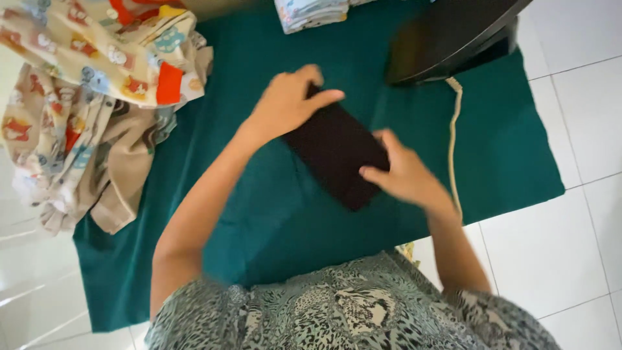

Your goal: Ironing and folding children's clothes on a green mat on the floor.

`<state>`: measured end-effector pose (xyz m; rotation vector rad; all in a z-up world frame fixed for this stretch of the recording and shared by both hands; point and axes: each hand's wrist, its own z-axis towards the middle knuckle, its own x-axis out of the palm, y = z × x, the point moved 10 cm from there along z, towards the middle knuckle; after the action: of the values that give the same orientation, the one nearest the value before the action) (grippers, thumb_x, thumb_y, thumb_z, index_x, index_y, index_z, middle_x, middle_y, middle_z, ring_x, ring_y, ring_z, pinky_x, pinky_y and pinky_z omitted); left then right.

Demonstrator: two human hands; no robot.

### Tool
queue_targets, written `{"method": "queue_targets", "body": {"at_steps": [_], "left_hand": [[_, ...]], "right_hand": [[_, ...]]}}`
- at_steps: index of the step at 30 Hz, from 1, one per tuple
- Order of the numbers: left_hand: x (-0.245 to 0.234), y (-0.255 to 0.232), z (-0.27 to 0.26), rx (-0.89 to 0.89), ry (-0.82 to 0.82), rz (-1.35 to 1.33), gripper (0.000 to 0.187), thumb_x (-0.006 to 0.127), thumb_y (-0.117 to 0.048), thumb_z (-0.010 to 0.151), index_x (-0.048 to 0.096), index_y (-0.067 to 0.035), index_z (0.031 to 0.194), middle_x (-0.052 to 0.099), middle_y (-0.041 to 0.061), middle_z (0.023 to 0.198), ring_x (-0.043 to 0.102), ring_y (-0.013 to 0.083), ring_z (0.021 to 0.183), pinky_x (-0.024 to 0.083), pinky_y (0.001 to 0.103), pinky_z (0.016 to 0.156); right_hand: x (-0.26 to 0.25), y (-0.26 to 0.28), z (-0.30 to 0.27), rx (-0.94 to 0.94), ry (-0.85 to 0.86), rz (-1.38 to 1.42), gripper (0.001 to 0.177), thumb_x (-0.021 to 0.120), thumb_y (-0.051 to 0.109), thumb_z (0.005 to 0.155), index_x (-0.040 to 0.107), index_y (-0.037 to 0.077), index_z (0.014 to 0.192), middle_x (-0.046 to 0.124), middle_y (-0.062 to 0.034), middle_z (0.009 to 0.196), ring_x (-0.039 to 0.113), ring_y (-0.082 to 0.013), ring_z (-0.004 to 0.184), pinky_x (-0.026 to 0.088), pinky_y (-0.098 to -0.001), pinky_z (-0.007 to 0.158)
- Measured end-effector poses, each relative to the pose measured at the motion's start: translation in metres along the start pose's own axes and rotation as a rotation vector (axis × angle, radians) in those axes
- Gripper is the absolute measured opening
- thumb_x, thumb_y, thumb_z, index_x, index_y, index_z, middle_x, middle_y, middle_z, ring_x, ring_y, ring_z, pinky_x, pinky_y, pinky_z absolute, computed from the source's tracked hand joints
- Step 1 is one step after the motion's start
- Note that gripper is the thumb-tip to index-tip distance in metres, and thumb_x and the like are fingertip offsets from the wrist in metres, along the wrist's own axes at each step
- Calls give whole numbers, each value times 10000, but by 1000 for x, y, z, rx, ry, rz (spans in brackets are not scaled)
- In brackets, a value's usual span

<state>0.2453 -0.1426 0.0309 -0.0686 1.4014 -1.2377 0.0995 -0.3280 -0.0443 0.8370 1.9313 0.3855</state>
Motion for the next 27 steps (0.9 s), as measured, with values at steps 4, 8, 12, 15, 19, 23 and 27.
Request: {"method": "queue_targets", "body": {"at_steps": [4, 8, 12, 15, 19, 23, 27], "left_hand": [[-51, 27, -85, -238, -174, -93, 408, 741, -381, 990, 602, -5, 920, 654, 184, 738, 683, 358, 671, 498, 450, 588], [-54, 43, -168, -326, -348, -79, 353, 789, -299, 946, 600, -1, 954, 676, 178, 823, 686, 354, 734, 520, 427, 618], [-66, 17, -192, -343, -459, 56, 373, 862, -248, 872, 604, 15, 936, 641, 218, 902, 636, 385, 788, 518, 436, 678], [-78, -25, -193, -105, -564, 324, 387, 870, -256, 776, 578, -28, 891, 659, 185, 1049, 630, 373, 929, 513, 455, 769], [-63, 8, -195, -242, -574, -72, 418, 874, -268, 837, 553, -11, 912, 672, 152, 882, 658, 291, 739, 524, 383, 627], [-47, 54, -193, -608, -462, -70, 355, 832, -245, 934, 579, 4, 943, 562, 169, 595, 543, 318, 472, 431, 421, 469], [-42, 61, -188, -365, -526, 51, 365, 811, -233, 992, 553, 24, 984, 622, 178, 699, 621, 314, 595, 462, 370, 505]], "right_hand": [[-22, 72, 20, -549, -63, 82, 658, 814, 328, 808, 506, 25, 1305, 620, -245, 1314, 577, -375, 1284, 472, -469, 1017], [9, 103, 40, -420, 90, 29, 607, 847, 305, 743, 568, 62, 1224, 692, -146, 1269, 651, -288, 1271, 505, -424, 1041], [53, 80, 22, -39, 159, -195, 640, 794, 321, 862, 507, 145, 1406, 716, -182, 1191, 742, -331, 1071, 590, -445, 929], [25, 141, -34, -782, -466, -224, 555, 907, 268, 827, 578, 10, 1193, 651, -196, 1200, 627, -356, 1107, 510, -438, 961], [20, 110, -37, -532, -637, 59, 444, 854, 270, 882, 576, 24, 1126, 683, -180, 1057, 661, -342, 873, 519, -375, 782], [29, 87, -29, -639, -743, 272, 417, 758, 193, 1085, 421, 1, 1240, 681, -181, 1083, 728, -341, 988, 563, -393, 890], [35, 82, -13, -481, -748, 67, 416, 774, 176, 1055, 423, 10, 1203, 675, -205, 965, 707, -336, 840, 548, -395, 712]]}}
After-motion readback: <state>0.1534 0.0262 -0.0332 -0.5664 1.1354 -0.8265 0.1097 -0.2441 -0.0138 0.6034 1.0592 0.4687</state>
